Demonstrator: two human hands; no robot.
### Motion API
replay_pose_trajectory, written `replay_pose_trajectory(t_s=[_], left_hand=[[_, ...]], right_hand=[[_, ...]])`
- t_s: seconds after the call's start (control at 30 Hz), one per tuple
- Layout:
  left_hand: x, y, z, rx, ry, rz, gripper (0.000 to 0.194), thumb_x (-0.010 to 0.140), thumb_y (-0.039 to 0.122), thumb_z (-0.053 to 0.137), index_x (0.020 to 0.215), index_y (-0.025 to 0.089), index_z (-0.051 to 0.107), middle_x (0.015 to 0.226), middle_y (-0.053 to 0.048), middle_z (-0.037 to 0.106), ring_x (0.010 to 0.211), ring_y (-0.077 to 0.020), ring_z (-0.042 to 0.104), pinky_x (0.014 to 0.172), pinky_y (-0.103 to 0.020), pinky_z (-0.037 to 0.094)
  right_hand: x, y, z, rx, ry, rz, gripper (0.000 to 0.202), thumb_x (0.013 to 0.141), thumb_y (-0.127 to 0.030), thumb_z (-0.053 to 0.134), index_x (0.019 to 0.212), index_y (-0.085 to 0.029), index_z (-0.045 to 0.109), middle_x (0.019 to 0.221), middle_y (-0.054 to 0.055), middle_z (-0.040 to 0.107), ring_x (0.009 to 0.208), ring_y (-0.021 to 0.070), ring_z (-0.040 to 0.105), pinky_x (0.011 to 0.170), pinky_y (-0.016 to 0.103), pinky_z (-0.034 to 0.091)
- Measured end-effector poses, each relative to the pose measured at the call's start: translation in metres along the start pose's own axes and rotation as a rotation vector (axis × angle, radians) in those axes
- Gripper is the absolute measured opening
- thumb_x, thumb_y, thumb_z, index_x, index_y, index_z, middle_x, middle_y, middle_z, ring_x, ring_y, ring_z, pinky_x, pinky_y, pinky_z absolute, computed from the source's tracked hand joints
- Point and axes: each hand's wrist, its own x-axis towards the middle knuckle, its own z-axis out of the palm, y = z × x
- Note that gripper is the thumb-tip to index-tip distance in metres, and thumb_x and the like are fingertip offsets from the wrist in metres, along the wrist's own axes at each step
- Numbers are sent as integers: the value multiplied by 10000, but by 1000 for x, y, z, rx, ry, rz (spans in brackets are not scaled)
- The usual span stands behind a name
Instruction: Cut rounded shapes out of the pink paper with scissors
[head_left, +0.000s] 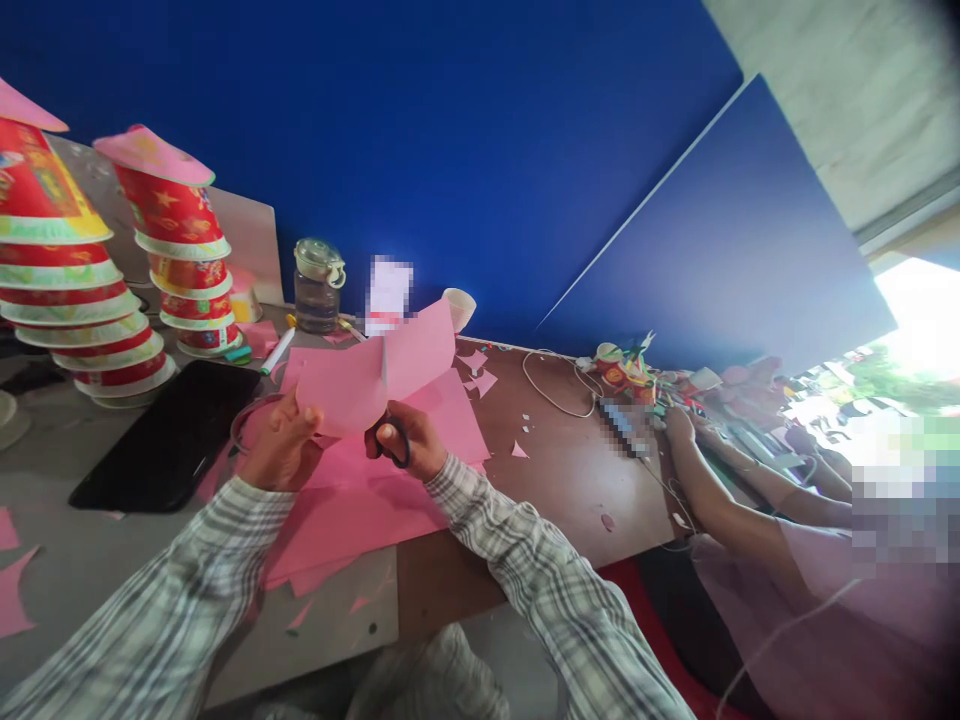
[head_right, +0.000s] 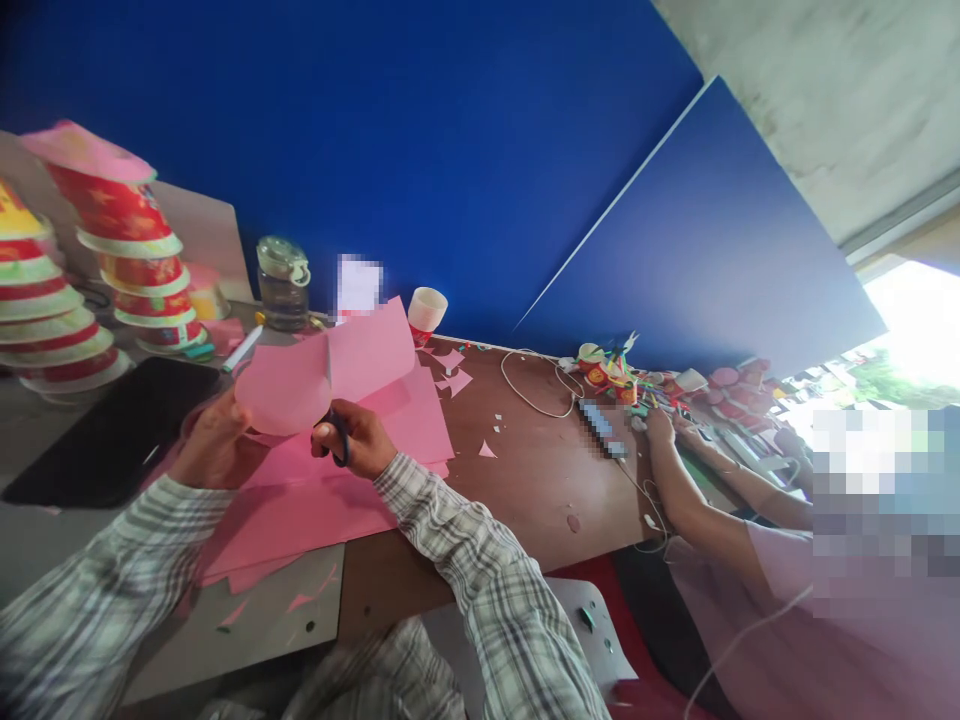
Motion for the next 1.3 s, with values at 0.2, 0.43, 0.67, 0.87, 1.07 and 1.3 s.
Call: replay_pose_trajectory(t_s=[0.2, 0.43, 0.67, 0.87, 1.07, 1.3], left_hand=[[0, 1, 3, -31, 5, -10, 654, 444, 411, 716, 1040, 198, 556, 980, -99, 616, 935, -258, 539, 691, -367, 473], [0, -4, 4, -47, 14, 20, 454, 571, 249, 673, 1010, 227, 560, 866, -48, 639, 779, -195, 575, 581, -331, 477], [3, -1, 10, 27, 158, 54, 325, 549, 177, 681, 866, 183, 608, 731, -5, 622, 597, -123, 547, 473, -257, 444], [0, 1, 6, -66, 116, -8, 500, 525, 346, 691, 995, 220, 572, 902, -64, 641, 782, -206, 586, 588, -321, 476], [-2, -6, 6, -27, 75, -35, 530, 436, 339, 740, 926, 183, 611, 858, -72, 655, 796, -213, 587, 627, -329, 476], [5, -6, 6, -2, 229, -51, 219, 536, 253, 690, 719, 144, 640, 723, -47, 655, 679, -176, 593, 575, -311, 473]], right_hand=[[12, 4, 11, 50, 85, -28, 538, 695, -668, 490, 755, -133, 471, 586, 9, 532, 475, 64, 409, 474, 214, 335], [20, 6, 15, 75, 92, -51, 516, 717, -638, 491, 806, -129, 485, 600, -1, 528, 489, 59, 418, 504, 213, 358], [20, 7, 15, 74, 42, -27, 547, 688, -661, 505, 805, -127, 485, 566, -11, 494, 513, 78, 455, 521, 220, 372], [20, 10, 16, 71, 44, -25, 534, 708, -645, 500, 818, -122, 492, 586, 4, 505, 526, 86, 464, 500, 217, 361], [20, 14, 16, 70, 89, -4, 535, 696, -640, 521, 820, -120, 491, 587, 2, 515, 515, 81, 465, 500, 214, 379], [19, 11, 14, 22, 30, 11, 571, 676, -678, 506, 827, -127, 496, 598, 15, 526, 568, 104, 498, 527, 225, 387]])
